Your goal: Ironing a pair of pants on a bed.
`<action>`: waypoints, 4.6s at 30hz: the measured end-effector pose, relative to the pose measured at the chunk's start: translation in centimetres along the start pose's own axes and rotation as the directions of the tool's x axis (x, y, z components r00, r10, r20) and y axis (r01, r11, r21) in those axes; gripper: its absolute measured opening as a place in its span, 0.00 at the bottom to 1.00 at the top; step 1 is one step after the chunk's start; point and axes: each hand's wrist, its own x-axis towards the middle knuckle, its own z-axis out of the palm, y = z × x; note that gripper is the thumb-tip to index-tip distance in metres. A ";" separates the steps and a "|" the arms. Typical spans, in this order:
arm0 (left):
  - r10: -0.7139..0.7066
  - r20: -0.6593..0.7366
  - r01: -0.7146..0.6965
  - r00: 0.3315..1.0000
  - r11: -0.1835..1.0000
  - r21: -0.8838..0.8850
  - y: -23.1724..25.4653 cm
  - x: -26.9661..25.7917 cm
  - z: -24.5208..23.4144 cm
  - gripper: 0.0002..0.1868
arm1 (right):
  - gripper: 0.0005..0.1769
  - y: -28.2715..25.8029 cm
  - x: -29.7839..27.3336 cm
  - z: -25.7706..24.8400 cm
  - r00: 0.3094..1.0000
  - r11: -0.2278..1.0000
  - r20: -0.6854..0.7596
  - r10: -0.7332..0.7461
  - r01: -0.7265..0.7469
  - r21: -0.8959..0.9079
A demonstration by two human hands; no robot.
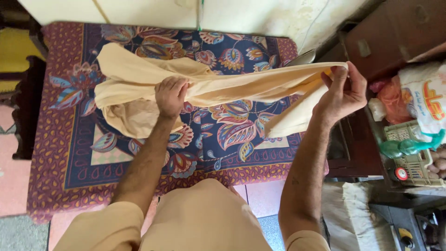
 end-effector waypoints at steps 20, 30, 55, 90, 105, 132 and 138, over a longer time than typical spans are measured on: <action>0.344 -0.055 -0.339 0.937 0.937 0.081 -4.1 22.6 -21.1 0.07 | 0.07 -2.4 3.0 2.6 0.932 0.959 0.363 0.020 0.084 -0.270; 0.361 0.041 -0.327 0.932 0.786 0.524 0.4 24.0 -28.4 0.04 | 0.06 -6.8 1.5 7.2 0.932 0.961 0.340 -0.122 0.197 -0.193; 0.020 0.062 -0.061 0.998 0.626 0.777 -22.7 24.5 -25.8 0.13 | 0.04 7.9 3.1 20.3 0.616 0.846 0.707 0.348 0.119 -0.520; -0.146 0.791 -0.048 0.595 0.975 0.217 -5.4 -19.3 -12.8 0.09 | 0.05 16.4 -20.8 -16.3 0.794 0.579 0.492 0.357 0.226 -0.784; -0.109 0.866 -0.072 0.488 0.984 0.165 6.0 -14.7 -5.0 0.13 | 0.07 13.9 -19.3 -18.3 0.872 0.483 0.116 0.475 -0.148 -0.863; 0.002 0.746 0.032 0.666 0.999 -0.031 39.1 -16.7 28.4 0.23 | 0.13 27.8 -15.0 -32.0 0.166 0.112 0.149 0.975 -0.942 0.316; 0.040 0.637 0.058 0.770 0.990 -0.132 39.9 -15.8 26.4 0.13 | 0.17 27.5 -10.5 -29.6 -0.105 -0.166 0.253 0.962 -0.958 0.234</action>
